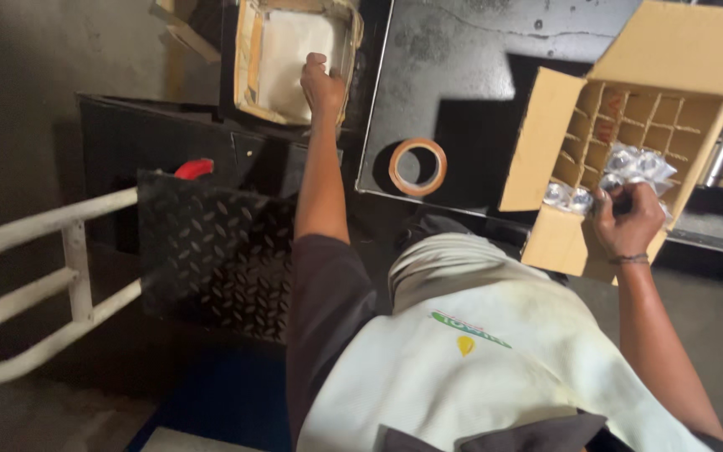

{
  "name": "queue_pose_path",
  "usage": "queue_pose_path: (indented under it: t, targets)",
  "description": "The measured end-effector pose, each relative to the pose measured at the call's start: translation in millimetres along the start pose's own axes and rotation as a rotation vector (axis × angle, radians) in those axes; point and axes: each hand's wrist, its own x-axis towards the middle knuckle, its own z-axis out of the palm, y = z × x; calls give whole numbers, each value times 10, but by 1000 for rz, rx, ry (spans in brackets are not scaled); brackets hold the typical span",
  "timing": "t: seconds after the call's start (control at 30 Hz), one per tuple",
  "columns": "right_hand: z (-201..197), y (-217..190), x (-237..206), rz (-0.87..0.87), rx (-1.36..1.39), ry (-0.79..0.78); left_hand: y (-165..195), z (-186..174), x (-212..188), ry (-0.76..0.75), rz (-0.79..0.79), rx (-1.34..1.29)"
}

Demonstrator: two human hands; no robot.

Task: The person places individually wrapped metal parts into a cardboard box with dividers, then seals the box with tape and stacks it. The person then opens another box and continues placing wrapped parts into it.

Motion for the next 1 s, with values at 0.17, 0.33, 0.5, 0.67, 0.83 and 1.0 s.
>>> queue_pose_path:
  t: [0.17,0.33,0.5,0.67,0.83,1.0]
  targets:
    - [-4,6,-33,41,-32,25,33,113,292,-7,-68,274]
    - [-4,-1,-97,67,-1,15,-125,74,508,19,-173,519]
    - [-18,2,-89,45,-40,-2,-478,40,588,-37,-85,553]
    - [-28,-11,-81,45,-44,-5,-629,88,656,-16,-104,538]
    - [-40,-62,-70,47,-57,-2,-636,32,768,127,-330,417]
    - [-49,-110,-63,82,-16,1,-704,61,748,59,93,681]
